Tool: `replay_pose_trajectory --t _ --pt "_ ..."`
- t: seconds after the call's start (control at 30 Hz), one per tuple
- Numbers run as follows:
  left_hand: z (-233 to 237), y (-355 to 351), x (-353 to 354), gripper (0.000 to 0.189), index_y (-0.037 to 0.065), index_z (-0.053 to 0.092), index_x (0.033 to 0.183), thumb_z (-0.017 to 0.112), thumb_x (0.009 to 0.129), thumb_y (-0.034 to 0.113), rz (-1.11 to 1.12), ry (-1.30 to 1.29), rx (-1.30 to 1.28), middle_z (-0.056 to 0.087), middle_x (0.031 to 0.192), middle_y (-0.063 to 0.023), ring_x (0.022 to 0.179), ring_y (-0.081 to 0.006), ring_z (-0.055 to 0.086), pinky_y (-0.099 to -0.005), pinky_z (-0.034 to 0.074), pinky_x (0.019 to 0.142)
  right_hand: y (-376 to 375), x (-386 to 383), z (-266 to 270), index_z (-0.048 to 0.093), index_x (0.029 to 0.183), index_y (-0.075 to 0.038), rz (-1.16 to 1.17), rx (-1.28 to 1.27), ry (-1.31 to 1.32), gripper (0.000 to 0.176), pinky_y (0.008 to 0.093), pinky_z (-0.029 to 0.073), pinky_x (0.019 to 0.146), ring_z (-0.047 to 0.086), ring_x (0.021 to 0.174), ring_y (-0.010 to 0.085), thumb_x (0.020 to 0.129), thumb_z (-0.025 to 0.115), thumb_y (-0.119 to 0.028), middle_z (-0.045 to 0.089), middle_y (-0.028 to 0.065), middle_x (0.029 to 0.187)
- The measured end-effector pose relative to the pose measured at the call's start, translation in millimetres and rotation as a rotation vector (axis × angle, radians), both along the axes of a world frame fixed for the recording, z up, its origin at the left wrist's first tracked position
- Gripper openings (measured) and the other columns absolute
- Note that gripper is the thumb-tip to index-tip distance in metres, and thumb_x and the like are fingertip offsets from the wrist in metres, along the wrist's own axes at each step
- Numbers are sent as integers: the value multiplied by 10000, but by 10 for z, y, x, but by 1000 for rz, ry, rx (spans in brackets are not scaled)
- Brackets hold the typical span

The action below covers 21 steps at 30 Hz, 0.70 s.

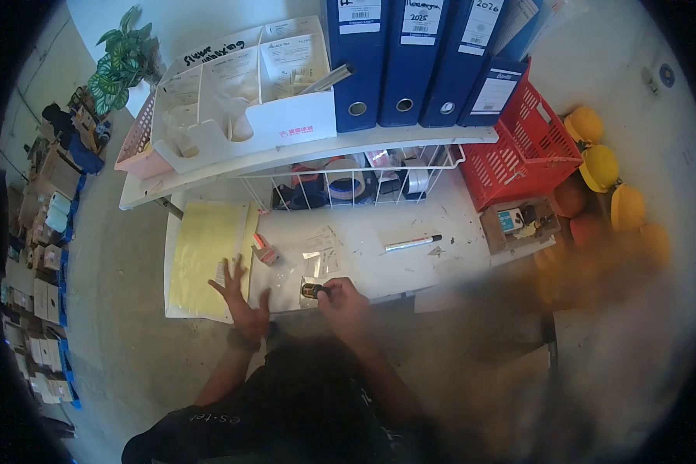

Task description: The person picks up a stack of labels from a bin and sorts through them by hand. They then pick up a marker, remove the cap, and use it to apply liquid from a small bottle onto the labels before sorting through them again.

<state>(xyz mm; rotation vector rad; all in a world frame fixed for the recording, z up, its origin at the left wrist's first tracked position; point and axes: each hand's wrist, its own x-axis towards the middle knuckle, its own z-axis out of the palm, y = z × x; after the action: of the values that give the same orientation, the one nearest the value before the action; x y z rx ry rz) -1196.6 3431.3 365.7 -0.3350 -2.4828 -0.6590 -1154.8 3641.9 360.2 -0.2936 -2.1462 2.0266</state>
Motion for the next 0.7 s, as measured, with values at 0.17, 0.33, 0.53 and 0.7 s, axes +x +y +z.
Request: replay_pose_trajectory --t 0.17,0.33,0.53,0.7 --pt "169 284 180 581 8 486 1268 783 795 170 -558 -376 270 610 1188 -207 1072 -365 608 -457 473 895 -174 -9 25 600 1006 30 202 138 -60 167 220 496 544 617 625 65 939 668 -108 645 48 736" --pt "-79 279 155 415 6 496 1183 726 857 115 -642 -681 439 640 990 -193 835 -289 672 -369 529 683 -100 -18 148 605 1056 24 357 316 151 176 273 540 627 680 744 189 882 622 14 648 137 876" --pt "-137 299 86 342 5 423 1181 622 907 49 -822 -756 619 600 985 -89 875 -125 588 -291 489 748 71 -113 674 616 1103 -27 619 477 380 299 346 541 759 640 967 310 823 585 72 573 172 1098" --pt "-43 399 87 410 4 341 1238 584 908 8 -821 -767 850 556 1022 -67 883 -98 535 -265 465 762 39 -117 633 635 1112 -74 477 595 171 261 376 507 788 623 943 329 853 641 -56 582 146 1027"
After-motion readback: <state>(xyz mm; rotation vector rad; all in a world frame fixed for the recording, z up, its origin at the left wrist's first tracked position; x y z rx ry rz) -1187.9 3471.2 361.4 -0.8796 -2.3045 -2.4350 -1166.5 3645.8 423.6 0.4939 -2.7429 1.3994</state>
